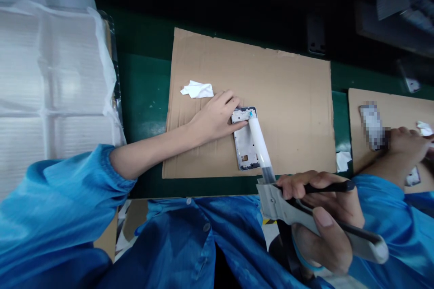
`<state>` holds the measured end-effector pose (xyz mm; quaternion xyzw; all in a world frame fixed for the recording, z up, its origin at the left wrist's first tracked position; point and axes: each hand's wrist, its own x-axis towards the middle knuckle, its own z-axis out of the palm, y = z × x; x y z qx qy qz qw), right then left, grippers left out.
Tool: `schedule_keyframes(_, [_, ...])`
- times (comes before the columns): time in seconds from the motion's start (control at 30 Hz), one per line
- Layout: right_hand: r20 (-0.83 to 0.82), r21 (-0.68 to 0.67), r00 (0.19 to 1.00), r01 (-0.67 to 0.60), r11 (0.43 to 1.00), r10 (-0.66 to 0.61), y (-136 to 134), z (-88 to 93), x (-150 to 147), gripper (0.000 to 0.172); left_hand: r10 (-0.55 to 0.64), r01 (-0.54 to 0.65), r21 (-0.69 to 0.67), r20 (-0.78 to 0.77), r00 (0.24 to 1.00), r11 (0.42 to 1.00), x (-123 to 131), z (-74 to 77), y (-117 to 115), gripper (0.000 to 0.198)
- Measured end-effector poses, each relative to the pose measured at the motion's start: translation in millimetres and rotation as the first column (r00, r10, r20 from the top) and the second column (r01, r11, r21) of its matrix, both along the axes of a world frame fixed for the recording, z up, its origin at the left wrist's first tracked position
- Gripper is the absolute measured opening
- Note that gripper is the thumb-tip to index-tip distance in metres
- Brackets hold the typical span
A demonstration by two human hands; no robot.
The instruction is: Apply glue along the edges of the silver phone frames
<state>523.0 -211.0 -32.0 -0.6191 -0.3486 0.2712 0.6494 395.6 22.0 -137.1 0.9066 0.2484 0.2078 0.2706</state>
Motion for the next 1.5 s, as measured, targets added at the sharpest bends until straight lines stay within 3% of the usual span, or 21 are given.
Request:
schedule_keyframes(0.1, [0.026, -0.003, 0.999, -0.024, 1.000, 0.024, -1.3, -3.8, 6.3, 0.023, 0.003, -0.002, 0.018, -0.012, 1.000, 1.000, 0.2, 0.3, -0.4, 0.028])
schedule_keyframes(0.23, [0.079, 0.060, 0.982, -0.179, 0.982, 0.174, -2.3, -7.7, 14.8, 0.026, 0.014, -0.014, 0.014, -0.012, 1.000, 1.000, 0.8, -0.2, -0.7, 0.026])
schedule_keyframes(0.43, [0.016, -0.011, 1.000, 0.011, 1.000, -0.011, -2.4, -0.7, 3.0, 0.022, 0.013, -0.013, 0.006, -0.004, 1.000, 1.000, 1.7, -0.3, -0.4, 0.024])
schedule_keyframes(0.6, [0.085, 0.051, 0.981, -0.177, 0.983, 0.172, -3.8, -8.3, 17.5, 0.027, 0.016, -0.016, -0.004, -0.002, 1.000, 1.000, 2.0, -0.8, 0.1, 0.024])
schedule_keyframes(0.77, [0.109, 0.059, 0.972, -0.214, 0.975, 0.206, -5.9, -13.8, 25.8, 0.030, 0.011, -0.011, 0.005, 0.003, 1.000, 1.000, 1.4, -0.3, 0.0, 0.025])
schedule_keyframes(0.9, [0.096, 0.065, 0.981, -0.173, 0.983, 0.166, -6.1, -11.1, 17.8, 0.029, 0.019, -0.019, 0.008, -0.009, 1.000, 1.000, 1.3, 0.3, -0.1, 0.026])
schedule_keyframes(1.1, [0.009, -0.009, 1.000, 0.013, 1.000, -0.013, -4.6, -0.5, 1.3, 0.023, 0.018, -0.017, 0.042, -0.011, 1.000, 0.999, 1.3, -0.8, -0.4, 0.029])
schedule_keyframes(1.33, [-0.002, -0.009, 1.000, 0.005, 1.000, -0.005, -5.0, -0.5, 1.1, 0.026, 0.013, -0.012, 0.037, -0.013, 1.000, 0.999, 0.8, -0.4, -0.5, 0.030])
schedule_keyframes(1.5, [0.088, 0.032, 0.993, -0.080, 0.996, 0.077, -5.8, -6.3, 13.2, 0.025, 0.006, -0.006, 0.023, 0.006, 1.000, 1.000, 0.8, -1.3, 0.0, 0.027])
